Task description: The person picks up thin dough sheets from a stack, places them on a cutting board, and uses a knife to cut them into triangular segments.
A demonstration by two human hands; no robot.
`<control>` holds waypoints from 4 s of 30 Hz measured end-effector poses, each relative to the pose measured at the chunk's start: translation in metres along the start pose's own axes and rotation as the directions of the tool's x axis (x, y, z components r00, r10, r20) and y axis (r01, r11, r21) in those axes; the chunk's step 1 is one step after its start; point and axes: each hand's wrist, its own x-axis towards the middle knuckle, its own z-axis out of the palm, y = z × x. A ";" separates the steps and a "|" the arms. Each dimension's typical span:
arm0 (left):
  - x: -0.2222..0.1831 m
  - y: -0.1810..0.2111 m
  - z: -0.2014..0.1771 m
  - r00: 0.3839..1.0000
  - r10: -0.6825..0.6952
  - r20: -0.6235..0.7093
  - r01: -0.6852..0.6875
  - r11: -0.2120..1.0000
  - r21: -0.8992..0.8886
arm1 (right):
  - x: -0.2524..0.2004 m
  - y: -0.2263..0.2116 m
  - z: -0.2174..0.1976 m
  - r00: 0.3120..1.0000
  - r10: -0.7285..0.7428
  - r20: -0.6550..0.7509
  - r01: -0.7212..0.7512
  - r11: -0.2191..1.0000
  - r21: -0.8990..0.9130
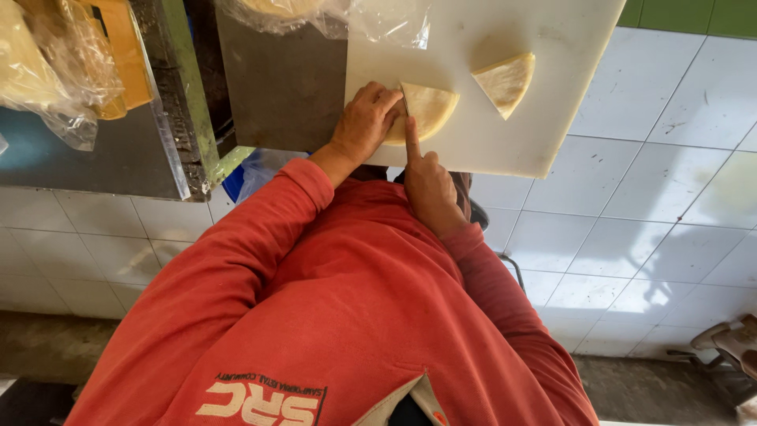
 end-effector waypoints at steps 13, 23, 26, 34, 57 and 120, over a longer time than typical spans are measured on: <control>-0.005 -0.004 0.003 1.000 -0.013 -0.022 0.012 0.999 -0.040 | -0.057 0.029 0.010 0.978 0.048 0.203 -0.050 0.999 0.005; -0.044 0.014 -0.005 0.916 -0.399 0.051 0.397 0.917 0.049 | -0.024 0.076 -0.093 0.922 -0.207 -0.326 0.092 0.937 -0.337; -0.042 0.020 -0.005 0.832 -0.537 0.142 0.523 0.843 0.124 | 0.041 0.089 -0.115 0.821 -0.400 -0.406 0.188 0.862 -0.470; -0.028 0.022 0.002 0.712 -0.683 0.163 0.674 0.730 0.111 | 0.128 0.111 -0.110 0.717 -0.540 -0.440 0.268 0.797 -0.541; -0.016 0.034 0.008 0.660 -0.739 0.137 0.737 0.672 0.076 | 0.038 0.033 -0.030 0.755 -0.475 -0.452 0.446 0.877 -0.178; 0.006 0.017 0.034 0.781 -0.512 0.358 0.443 0.051 -0.895 | 0.017 0.038 -0.014 0.948 0.279 -0.154 0.080 0.261 0.962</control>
